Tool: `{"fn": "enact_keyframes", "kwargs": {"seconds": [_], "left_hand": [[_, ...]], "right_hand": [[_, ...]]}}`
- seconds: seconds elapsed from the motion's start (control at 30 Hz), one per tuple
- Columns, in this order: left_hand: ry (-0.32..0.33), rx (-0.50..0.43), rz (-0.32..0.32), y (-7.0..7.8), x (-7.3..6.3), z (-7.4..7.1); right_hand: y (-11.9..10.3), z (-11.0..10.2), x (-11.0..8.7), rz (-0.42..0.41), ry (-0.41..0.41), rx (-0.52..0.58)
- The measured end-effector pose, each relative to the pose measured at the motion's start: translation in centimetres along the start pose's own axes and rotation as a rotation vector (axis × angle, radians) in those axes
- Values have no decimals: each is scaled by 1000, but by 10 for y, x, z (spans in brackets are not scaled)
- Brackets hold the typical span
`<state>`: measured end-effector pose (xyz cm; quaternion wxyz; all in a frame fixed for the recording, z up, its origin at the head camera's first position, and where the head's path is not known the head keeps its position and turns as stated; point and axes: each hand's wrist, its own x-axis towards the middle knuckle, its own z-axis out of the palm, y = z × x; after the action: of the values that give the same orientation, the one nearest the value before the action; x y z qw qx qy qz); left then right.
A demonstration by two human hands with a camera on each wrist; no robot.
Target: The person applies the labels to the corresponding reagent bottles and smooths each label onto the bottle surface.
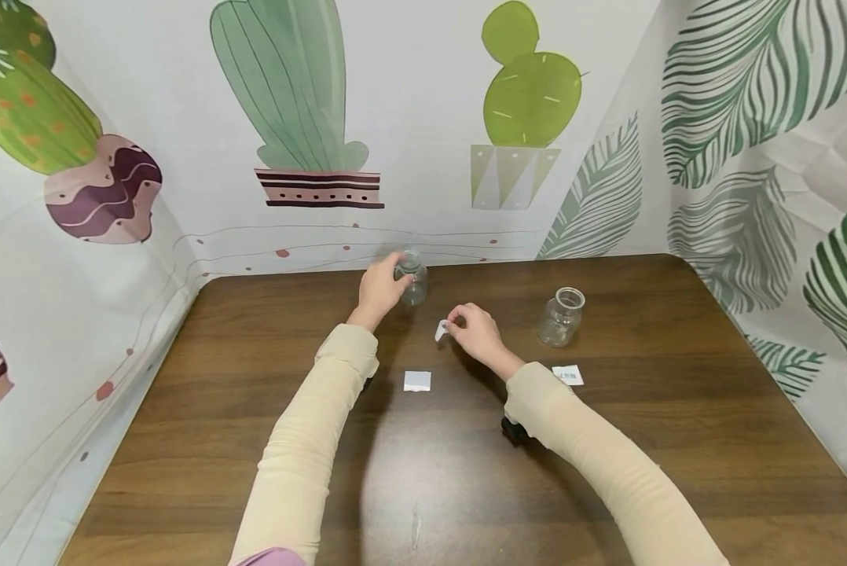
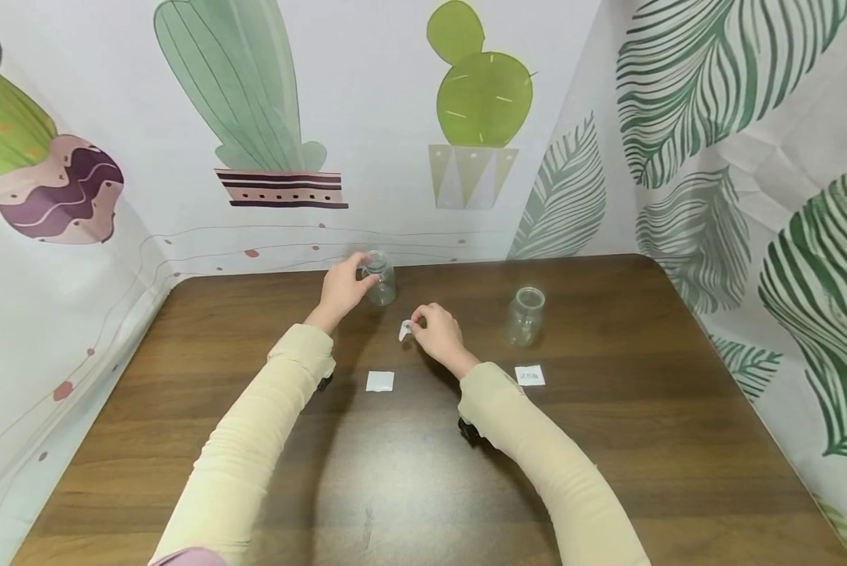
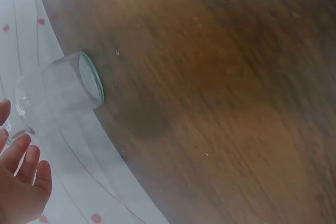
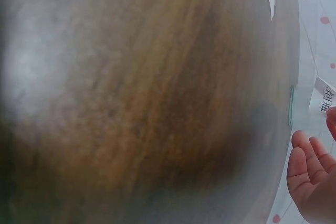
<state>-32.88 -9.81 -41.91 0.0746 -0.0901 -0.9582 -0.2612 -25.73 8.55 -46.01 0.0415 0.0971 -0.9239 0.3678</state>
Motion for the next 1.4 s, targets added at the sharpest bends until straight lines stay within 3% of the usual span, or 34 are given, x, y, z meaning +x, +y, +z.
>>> {"fn": "enact_keyframes", "kwargs": {"seconds": [0.23,0.63,0.87,1.03,1.1,1.17,1.4], "left_hand": [[-26,-1,135,2,-20,-2],[-93,-42,296,13,-67,-10],[-111,-44,305,12,-82,-15],[26,-77,257,19,-91,-17],[53,-95,227,22,-96,-15],[35,-128,206,25,-101,-12],[-137,-285,177,20,-110,3]], "right_hand": [[0,0,-5,-5,-18,30],[-8,3,-25,-64,-44,21],[-11,3,-39,-98,-60,5],[-14,4,-43,-97,-10,10],[-15,4,-43,-97,7,10],[-16,3,-44,-98,23,10],[-19,2,-46,-115,53,26]]}}
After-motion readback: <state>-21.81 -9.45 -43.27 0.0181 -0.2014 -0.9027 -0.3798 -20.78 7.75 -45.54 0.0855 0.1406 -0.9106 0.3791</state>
